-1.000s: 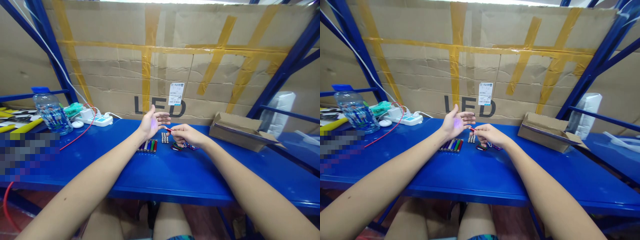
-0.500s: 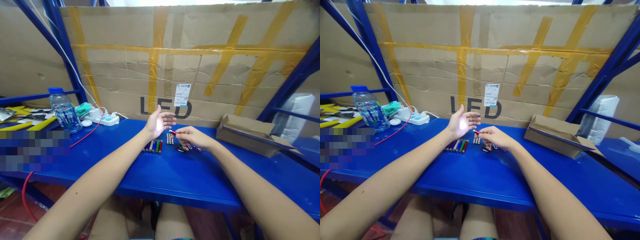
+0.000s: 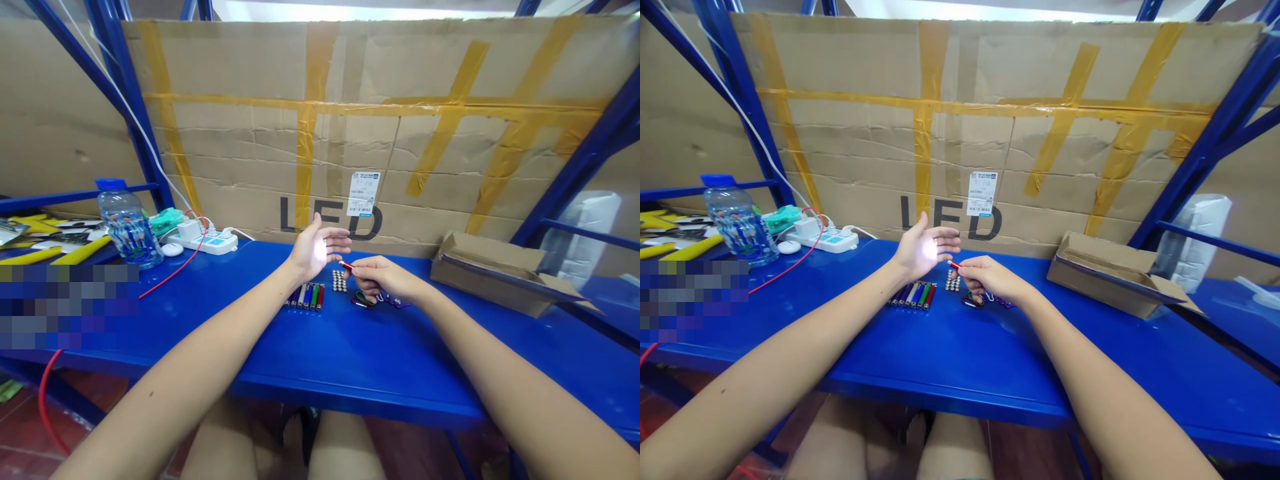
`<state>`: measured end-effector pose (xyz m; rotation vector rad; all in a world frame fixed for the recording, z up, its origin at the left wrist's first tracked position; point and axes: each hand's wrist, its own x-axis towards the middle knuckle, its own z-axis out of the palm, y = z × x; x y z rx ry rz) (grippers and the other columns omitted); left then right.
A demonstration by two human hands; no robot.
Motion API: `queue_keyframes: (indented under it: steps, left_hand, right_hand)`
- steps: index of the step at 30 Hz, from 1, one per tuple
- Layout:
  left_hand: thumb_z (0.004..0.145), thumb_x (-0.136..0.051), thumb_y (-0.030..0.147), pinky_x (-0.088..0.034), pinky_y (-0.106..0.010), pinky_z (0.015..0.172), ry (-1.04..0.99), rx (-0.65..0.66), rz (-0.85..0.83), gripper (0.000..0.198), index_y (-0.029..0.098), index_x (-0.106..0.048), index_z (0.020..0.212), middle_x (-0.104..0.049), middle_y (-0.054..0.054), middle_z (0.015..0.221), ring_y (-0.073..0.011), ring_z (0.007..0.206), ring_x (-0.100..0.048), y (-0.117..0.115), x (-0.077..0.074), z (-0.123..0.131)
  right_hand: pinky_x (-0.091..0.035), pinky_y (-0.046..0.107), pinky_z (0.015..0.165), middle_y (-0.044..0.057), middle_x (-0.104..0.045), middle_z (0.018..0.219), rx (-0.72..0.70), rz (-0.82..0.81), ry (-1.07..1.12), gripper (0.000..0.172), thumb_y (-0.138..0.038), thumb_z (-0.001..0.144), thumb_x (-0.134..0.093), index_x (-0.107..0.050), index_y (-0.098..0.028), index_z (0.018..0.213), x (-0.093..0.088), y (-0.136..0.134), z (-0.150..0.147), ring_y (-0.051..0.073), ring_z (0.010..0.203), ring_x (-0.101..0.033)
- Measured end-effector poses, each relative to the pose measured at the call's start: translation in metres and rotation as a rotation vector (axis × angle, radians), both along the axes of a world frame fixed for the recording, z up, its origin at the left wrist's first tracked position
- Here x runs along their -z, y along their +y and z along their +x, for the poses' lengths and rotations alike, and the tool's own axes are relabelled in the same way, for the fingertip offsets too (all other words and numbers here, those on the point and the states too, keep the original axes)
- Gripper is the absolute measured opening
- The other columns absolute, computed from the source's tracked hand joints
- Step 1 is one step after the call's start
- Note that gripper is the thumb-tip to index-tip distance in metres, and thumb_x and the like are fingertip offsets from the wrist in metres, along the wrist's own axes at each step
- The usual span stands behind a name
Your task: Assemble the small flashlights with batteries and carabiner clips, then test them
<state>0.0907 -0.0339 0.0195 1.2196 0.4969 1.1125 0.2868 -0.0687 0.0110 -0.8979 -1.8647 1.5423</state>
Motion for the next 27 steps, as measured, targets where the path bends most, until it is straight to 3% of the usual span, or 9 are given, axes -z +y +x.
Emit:
queue_keyframes:
  steps: [7, 13, 27]
  left_hand:
    - [0.088, -0.033, 0.074, -0.049, -0.039, 0.079, -0.015, 0.015, 0.008, 0.073, 0.013, -0.072, 0.098, -0.073, -0.017, 0.097, -0.0298, 0.098, -0.066, 0.002, 0.001, 0.0]
    - [0.09, -0.033, 0.071, -0.048, -0.038, 0.079, -0.027, -0.001, -0.014, 0.069, 0.014, -0.072, 0.093, -0.073, -0.016, 0.097, -0.0287, 0.097, -0.066, 0.0, 0.0, 0.0]
    - [0.086, -0.033, 0.076, -0.049, -0.038, 0.076, -0.012, -0.011, 0.001, 0.074, 0.014, -0.072, 0.097, -0.074, -0.015, 0.094, -0.0294, 0.096, -0.066, 0.002, 0.001, -0.001]
  right_hand:
    - [-0.031, 0.023, 0.041, -0.009, -0.033, 0.05, 0.104, 0.047, -0.004, 0.027, -0.041, 0.08, -0.068, -0.06, -0.016, 0.081, -0.004, -0.002, 0.001, 0.007, 0.043, -0.029]
    - [-0.021, 0.022, 0.04, -0.01, -0.029, 0.046, 0.25, 0.119, 0.046, 0.016, -0.032, 0.078, -0.062, -0.06, -0.016, 0.074, -0.008, -0.001, 0.005, 0.006, 0.041, -0.022]
    - [-0.028, 0.024, 0.04, -0.008, -0.034, 0.041, 0.279, 0.264, -0.176, 0.02, -0.035, 0.075, -0.056, -0.064, -0.016, 0.073, -0.01, -0.001, 0.003, 0.008, 0.037, -0.03]
